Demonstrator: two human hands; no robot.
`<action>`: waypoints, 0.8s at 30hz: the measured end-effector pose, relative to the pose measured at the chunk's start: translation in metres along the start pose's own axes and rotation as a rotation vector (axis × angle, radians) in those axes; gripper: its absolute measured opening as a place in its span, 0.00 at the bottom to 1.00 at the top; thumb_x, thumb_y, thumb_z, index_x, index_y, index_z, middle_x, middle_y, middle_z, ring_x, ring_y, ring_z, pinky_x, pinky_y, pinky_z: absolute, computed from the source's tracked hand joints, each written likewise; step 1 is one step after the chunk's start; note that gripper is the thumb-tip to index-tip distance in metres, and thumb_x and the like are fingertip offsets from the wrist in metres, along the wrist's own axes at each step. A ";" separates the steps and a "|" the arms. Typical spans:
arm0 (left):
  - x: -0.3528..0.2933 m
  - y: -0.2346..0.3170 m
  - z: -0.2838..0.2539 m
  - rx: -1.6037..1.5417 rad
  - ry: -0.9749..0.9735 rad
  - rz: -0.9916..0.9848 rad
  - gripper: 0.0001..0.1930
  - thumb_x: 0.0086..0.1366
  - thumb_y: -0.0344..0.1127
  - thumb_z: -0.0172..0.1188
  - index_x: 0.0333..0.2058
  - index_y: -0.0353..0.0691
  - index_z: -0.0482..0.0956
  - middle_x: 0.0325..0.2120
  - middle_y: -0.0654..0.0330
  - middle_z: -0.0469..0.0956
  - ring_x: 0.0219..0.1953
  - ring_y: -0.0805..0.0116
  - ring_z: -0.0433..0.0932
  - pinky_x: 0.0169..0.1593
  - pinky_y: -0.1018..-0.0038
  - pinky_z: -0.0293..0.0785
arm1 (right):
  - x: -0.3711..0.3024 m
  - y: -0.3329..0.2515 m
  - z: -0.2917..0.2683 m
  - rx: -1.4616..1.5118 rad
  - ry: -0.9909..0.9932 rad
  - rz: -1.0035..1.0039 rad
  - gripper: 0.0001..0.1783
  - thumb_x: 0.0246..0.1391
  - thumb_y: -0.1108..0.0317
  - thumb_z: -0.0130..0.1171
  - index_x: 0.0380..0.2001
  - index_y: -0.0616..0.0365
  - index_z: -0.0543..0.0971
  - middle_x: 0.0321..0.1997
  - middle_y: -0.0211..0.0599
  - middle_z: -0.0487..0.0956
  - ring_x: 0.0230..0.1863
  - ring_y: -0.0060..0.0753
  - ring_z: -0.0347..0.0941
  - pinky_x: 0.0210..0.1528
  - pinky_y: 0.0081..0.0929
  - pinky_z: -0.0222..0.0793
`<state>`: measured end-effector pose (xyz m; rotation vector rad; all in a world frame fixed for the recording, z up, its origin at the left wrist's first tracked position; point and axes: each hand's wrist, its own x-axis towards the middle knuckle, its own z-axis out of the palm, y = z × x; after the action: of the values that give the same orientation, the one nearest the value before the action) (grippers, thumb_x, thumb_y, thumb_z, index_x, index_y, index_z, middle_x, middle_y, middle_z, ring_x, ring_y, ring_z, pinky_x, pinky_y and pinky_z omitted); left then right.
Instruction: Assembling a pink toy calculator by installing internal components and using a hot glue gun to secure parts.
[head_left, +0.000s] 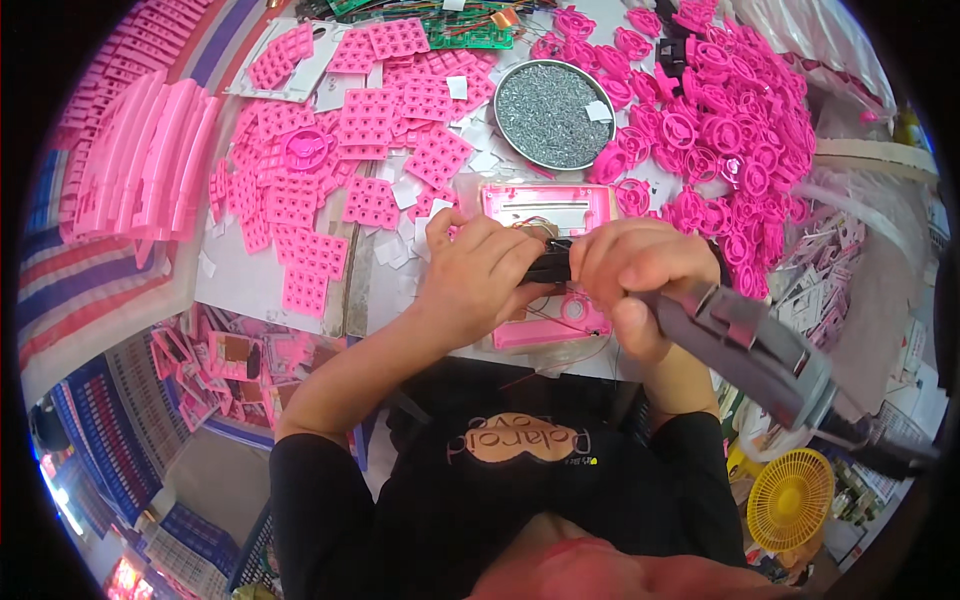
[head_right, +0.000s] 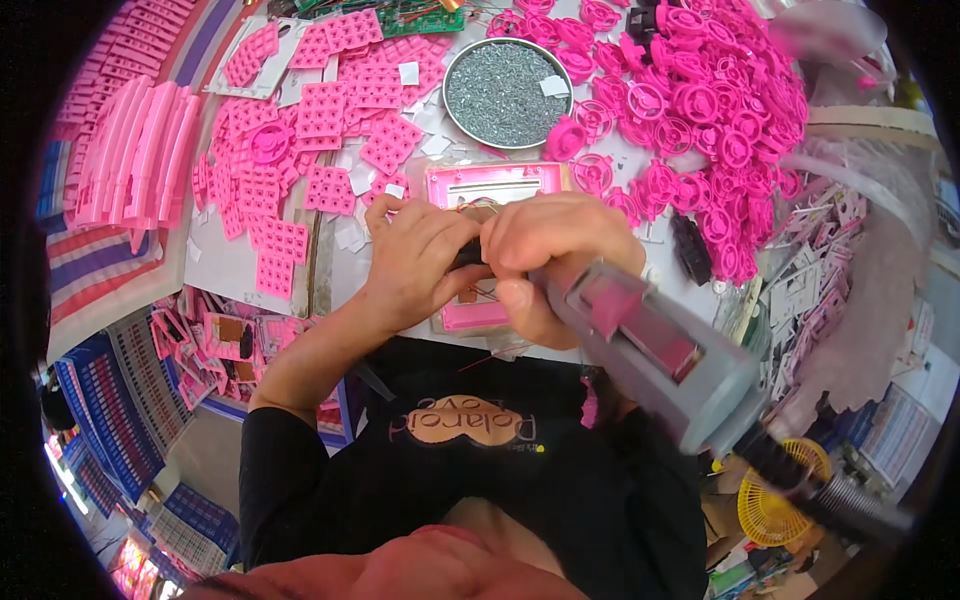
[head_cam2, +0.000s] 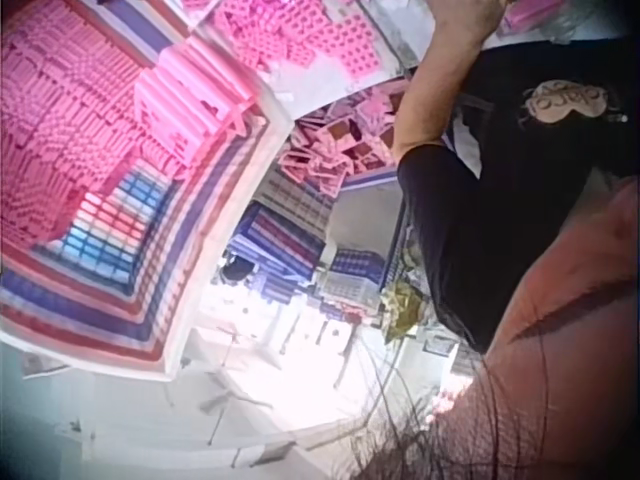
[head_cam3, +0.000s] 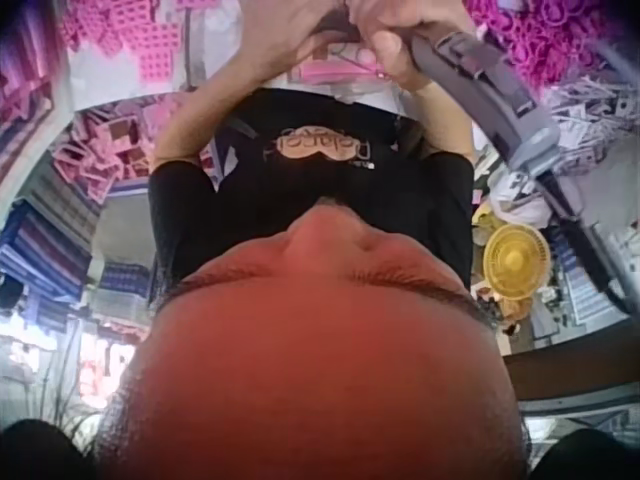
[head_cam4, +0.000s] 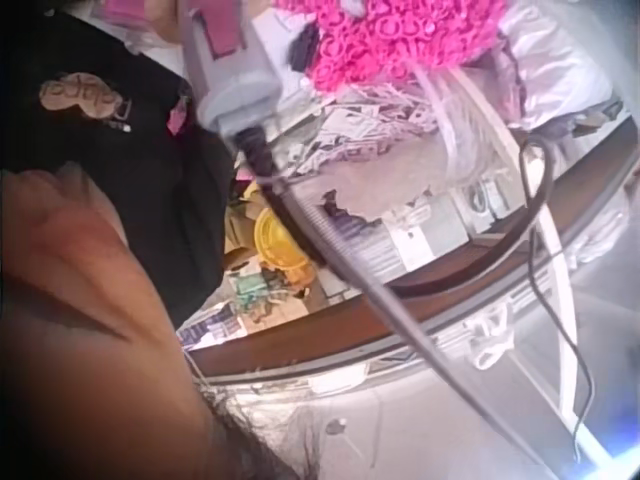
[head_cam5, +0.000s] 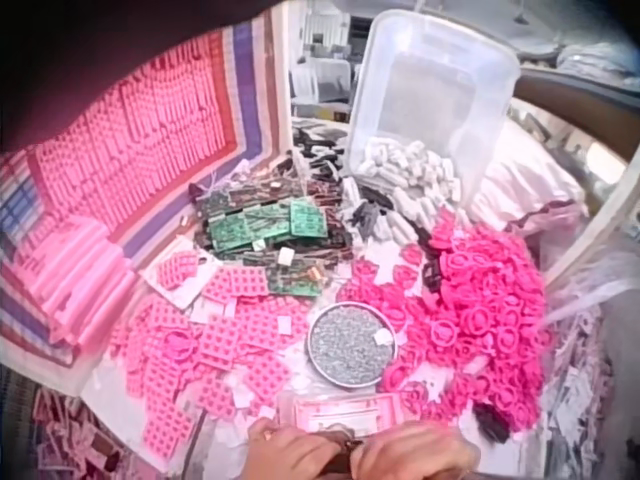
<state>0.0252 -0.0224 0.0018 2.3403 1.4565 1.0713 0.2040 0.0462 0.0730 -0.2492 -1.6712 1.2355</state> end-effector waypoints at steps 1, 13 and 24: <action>0.000 0.000 0.000 0.003 -0.007 -0.001 0.24 0.48 0.46 0.72 0.43 0.47 0.78 0.38 0.68 0.79 0.40 0.66 0.75 0.51 0.57 0.54 | 0.000 -0.001 0.001 -0.020 -0.010 -0.015 0.14 0.59 0.65 0.64 0.39 0.54 0.68 0.17 0.33 0.71 0.17 0.30 0.68 0.26 0.33 0.72; -0.004 -0.002 0.008 -0.001 0.057 0.056 0.19 0.52 0.46 0.69 0.39 0.43 0.78 0.35 0.68 0.77 0.38 0.70 0.74 0.53 0.58 0.54 | 0.014 0.008 -0.002 -0.025 -0.214 -0.001 0.12 0.53 0.74 0.62 0.38 0.56 0.69 0.17 0.33 0.71 0.15 0.33 0.69 0.24 0.33 0.72; 0.006 0.002 0.001 0.003 -0.003 0.015 0.21 0.51 0.47 0.71 0.41 0.47 0.78 0.39 0.68 0.78 0.47 0.65 0.73 0.57 0.51 0.52 | 0.006 0.001 -0.031 0.233 -0.017 0.325 0.46 0.35 0.69 0.77 0.61 0.63 0.67 0.50 0.47 0.77 0.53 0.36 0.73 0.55 0.37 0.67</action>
<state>0.0290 -0.0183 0.0046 2.3576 1.4429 1.0693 0.2258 0.0694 0.0750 -0.3786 -1.5225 1.6648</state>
